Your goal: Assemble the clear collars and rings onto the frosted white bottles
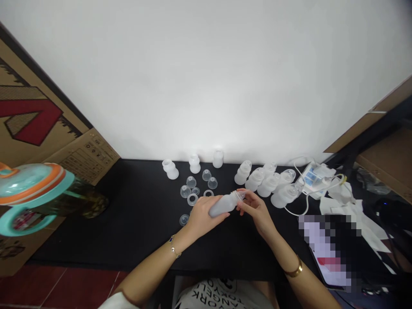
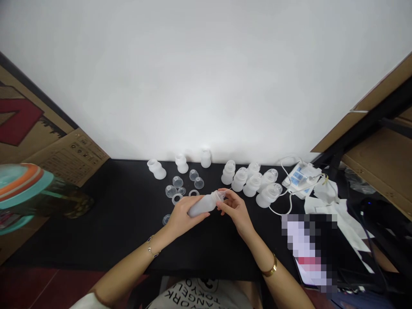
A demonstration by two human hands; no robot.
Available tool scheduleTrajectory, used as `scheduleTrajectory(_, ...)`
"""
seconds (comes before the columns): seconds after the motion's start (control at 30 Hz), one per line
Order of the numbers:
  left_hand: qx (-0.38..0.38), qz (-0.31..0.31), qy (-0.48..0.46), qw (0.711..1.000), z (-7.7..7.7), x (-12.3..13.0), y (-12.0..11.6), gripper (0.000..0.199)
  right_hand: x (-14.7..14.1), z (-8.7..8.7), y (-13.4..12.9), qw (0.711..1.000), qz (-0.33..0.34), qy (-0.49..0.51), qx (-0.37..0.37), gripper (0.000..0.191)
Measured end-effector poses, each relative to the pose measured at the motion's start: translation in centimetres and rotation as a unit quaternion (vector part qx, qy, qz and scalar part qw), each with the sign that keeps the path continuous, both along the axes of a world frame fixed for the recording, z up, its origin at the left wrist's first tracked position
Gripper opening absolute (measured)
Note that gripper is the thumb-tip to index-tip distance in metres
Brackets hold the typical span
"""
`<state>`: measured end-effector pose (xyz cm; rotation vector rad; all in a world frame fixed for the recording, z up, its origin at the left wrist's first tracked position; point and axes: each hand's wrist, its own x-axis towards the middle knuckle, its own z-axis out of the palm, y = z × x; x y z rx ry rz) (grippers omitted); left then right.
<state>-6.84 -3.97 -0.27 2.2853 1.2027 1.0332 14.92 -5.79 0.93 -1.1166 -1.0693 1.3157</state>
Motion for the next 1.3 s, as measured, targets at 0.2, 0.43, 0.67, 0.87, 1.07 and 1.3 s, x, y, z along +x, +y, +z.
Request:
scheduleTrajectory(0.2, 0.011, 0.0, 0.007, 1.0, -0.16, -0.03, -0.01, 0.048, -0.14, 0.04, 0.14, 1.0, -0.009, -0.016, -0.002, 0.047)
scheduleTrajectory(0.43, 0.056, -0.004, 0.01, 0.998, -0.27, 0.03, -0.07, 0.048, -0.11, 0.03, 0.03, 0.999, -0.01, -0.045, -0.005, 0.049)
scheduleTrajectory(0.67, 0.076, -0.012, 0.024, 0.997, -0.39, 0.04, -0.13, 0.048, -0.03, -0.08, 0.13, 0.998, 0.0, -0.066, -0.013, 0.05)
scheduleTrajectory(0.87, 0.052, -0.016, 0.027, 0.998, -0.22, 0.0, -0.17, 0.048, -0.17, 0.19, 0.08, 0.998, -0.006, -0.056, -0.012, 0.048)
scheduleTrajectory(1.07, 0.014, -0.012, -0.001, 1.0, -0.11, 0.03, -0.15, 0.048, -0.19, 0.1, 0.03, 0.999, -0.012, -0.04, -0.008, 0.05)
scheduleTrajectory(1.3, -0.013, -0.012, -0.013, 1.0, -0.02, -0.01, -0.16, 0.049, -0.13, 0.01, -0.09, 0.999, -0.009, -0.033, 0.001, 0.05)
